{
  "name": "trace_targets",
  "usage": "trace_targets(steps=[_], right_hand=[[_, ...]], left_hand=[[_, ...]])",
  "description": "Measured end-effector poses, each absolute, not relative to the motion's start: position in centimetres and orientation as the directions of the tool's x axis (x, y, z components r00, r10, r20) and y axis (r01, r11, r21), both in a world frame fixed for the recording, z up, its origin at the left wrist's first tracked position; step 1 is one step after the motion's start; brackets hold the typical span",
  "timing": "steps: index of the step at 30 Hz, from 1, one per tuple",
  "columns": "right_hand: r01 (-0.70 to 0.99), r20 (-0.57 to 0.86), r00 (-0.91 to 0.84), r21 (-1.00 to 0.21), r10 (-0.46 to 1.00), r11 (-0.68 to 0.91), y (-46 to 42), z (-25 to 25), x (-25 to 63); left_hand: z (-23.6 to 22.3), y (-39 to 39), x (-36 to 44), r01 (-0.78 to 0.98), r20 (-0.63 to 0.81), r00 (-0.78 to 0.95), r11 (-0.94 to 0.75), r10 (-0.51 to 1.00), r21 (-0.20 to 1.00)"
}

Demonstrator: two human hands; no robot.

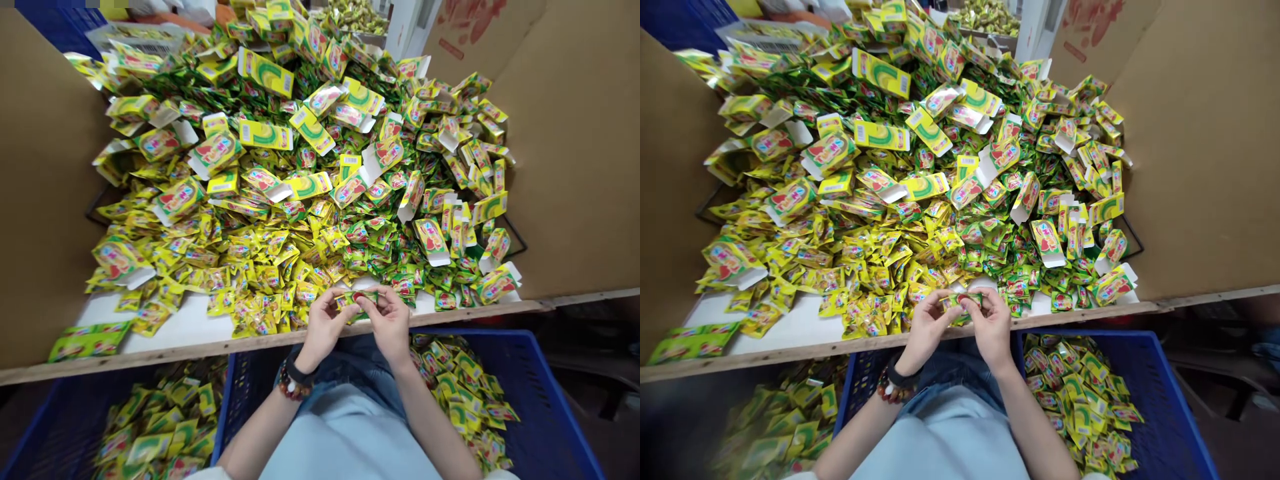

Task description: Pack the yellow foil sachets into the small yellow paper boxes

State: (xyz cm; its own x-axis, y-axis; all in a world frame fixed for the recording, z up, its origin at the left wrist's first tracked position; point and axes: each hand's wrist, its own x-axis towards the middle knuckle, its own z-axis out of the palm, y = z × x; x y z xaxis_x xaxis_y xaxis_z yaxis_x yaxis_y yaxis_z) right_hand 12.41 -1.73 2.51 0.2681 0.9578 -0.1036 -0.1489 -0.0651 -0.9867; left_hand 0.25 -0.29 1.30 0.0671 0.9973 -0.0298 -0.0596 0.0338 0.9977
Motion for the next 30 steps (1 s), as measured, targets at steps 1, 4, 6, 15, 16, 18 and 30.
trace_targets(steps=[1, 4, 6, 15, 16, 18, 30], right_hand=[[-0.146, -0.116, 0.229, -0.986, 0.967, -0.084, -1.7, 2.5, 12.7], [-0.124, -0.147, 0.059, -0.983, 0.987, -0.139, -1.4, 2.5, 14.0], [-0.092, -0.14, 0.065, -0.987, 0.988, -0.134, -1.2, 2.2, 15.2], [-0.001, -0.047, 0.453, -0.999, 0.89, -0.052, -2.3, 0.1, 19.6], [0.002, -0.05, 0.45, -0.998, 0.892, -0.057, -2.4, 0.1, 19.6], [0.01, -0.056, 0.446, -0.998, 0.893, -0.067, -2.4, 0.2, 19.4], [-0.034, 0.258, 0.56, -0.942, 0.787, 0.334, -0.9, 6.0, 15.6]], left_hand=[[1.3, -0.4, 0.2, -0.075, -0.041, 0.095, 0.048, 0.995, 0.996], [1.7, -0.1, -0.2, 0.066, 0.045, 0.192, -0.059, 0.98, 0.996], [2.5, 1.4, -1.2, 0.279, 0.168, 0.251, -0.238, 0.953, 0.93], [10.3, 21.4, -11.7, 0.883, 0.401, 0.246, -0.374, 0.882, 0.282], [10.6, 22.9, -12.4, 0.893, 0.341, 0.355, -0.424, 0.871, 0.153], [10.9, 24.9, -13.2, 0.855, 0.19, 0.513, -0.517, 0.837, -0.033], [9.5, 8.9, -5.6, 0.754, 0.298, 0.634, -0.656, 0.713, -0.033]])
